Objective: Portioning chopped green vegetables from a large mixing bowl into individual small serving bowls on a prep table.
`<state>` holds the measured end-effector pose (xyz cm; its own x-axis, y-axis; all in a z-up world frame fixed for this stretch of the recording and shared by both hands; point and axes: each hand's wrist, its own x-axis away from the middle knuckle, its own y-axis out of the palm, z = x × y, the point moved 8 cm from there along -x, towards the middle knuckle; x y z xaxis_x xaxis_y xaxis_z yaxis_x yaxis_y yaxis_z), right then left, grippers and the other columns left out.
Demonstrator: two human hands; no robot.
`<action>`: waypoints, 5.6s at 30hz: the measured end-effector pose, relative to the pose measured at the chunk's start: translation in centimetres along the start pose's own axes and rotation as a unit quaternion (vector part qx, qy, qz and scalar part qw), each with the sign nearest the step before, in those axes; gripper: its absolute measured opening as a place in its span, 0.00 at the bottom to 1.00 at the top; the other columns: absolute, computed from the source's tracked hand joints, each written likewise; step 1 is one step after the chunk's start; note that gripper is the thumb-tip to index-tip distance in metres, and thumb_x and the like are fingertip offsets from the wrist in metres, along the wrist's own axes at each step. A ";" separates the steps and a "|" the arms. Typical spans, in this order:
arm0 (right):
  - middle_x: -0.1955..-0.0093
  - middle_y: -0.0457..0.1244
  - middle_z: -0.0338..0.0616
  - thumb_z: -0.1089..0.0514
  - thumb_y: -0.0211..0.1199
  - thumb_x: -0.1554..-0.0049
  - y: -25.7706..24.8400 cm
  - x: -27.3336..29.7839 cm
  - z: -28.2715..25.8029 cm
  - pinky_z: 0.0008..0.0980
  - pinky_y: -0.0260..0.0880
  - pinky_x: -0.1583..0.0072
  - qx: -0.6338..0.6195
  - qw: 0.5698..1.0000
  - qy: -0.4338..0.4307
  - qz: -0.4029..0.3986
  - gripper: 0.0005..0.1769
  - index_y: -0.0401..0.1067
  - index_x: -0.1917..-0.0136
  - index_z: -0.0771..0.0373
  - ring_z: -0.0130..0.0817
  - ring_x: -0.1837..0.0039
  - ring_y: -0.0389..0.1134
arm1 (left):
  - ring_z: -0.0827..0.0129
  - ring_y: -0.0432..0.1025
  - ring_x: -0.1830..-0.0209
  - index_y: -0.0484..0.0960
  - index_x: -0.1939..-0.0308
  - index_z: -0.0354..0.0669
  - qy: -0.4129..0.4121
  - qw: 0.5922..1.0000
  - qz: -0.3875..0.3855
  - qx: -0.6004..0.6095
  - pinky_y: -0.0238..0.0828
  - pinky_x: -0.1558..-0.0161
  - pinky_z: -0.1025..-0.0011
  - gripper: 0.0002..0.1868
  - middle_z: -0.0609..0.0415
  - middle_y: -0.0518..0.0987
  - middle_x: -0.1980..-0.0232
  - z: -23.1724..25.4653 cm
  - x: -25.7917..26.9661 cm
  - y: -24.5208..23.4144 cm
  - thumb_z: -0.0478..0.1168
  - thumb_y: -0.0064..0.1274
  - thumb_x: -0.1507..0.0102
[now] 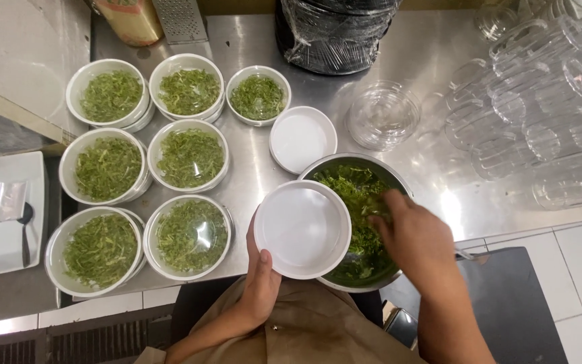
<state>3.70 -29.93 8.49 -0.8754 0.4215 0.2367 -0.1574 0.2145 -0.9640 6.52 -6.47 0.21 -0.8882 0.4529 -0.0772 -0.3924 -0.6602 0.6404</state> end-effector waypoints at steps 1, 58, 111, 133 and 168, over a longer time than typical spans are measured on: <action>0.50 0.72 0.40 0.43 0.60 0.39 0.0 -0.1 0.3 0.50 0.77 0.57 0.001 1.000 0.002 -0.002 0.18 0.67 0.38 0.48 0.49 0.53 0.75 | 0.55 0.48 0.19 0.34 0.18 0.51 -0.003 1.000 0.000 0.001 0.52 0.24 0.54 0.42 0.45 0.46 0.17 -0.2 0.0 -0.1 0.57 0.38 0.28; 0.62 0.71 0.37 0.58 0.64 0.40 -8.1 4.3 0.3 0.26 0.68 0.55 -0.220 0.962 -0.091 0.132 0.10 0.75 0.44 0.58 0.26 0.63 0.68 | 0.59 0.57 0.28 0.27 0.20 0.55 -0.086 0.983 -0.030 -0.162 0.67 0.61 0.75 0.51 0.48 0.44 0.17 0.2 -0.1 1.0 0.64 0.43 0.33; 0.59 0.67 0.35 0.57 0.63 0.39 0.9 4.0 -9.0 0.40 0.66 0.68 -0.128 0.934 -0.286 0.170 0.12 0.75 0.41 0.49 0.38 0.55 0.70 | 0.58 0.52 0.23 0.29 0.19 0.51 -0.079 0.993 -0.027 -0.082 0.58 0.28 0.57 0.49 0.45 0.49 0.20 0.5 -0.1 0.6 0.59 0.45 0.31; 0.65 0.71 0.45 0.57 0.51 0.39 0.2 0.5 3.5 0.43 0.66 0.52 -0.159 0.985 0.073 0.008 0.26 0.66 0.28 0.42 0.47 0.63 0.70 | 0.57 0.55 0.22 0.32 0.19 0.56 -0.119 0.986 -0.009 -0.118 0.68 0.35 0.59 0.48 0.45 0.51 0.20 -0.7 -0.4 -0.6 0.60 0.44 0.33; 0.37 0.68 0.44 0.32 0.50 0.39 3.1 -0.5 2.0 0.56 0.73 0.52 -0.053 0.996 0.057 -0.048 0.33 0.61 0.29 0.50 0.53 0.43 0.72 | 0.76 0.67 0.57 0.36 0.19 0.62 -0.151 0.965 0.038 -0.209 0.59 0.74 0.79 0.46 0.50 0.61 0.23 -1.1 0.0 -1.5 0.62 0.40 0.35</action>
<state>2.72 -31.27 5.09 -0.8001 0.4903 0.3457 -0.1834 0.3487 -0.9191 6.83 -6.09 -1.58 -0.8330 0.5061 0.2238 -0.4475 -0.8540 0.2655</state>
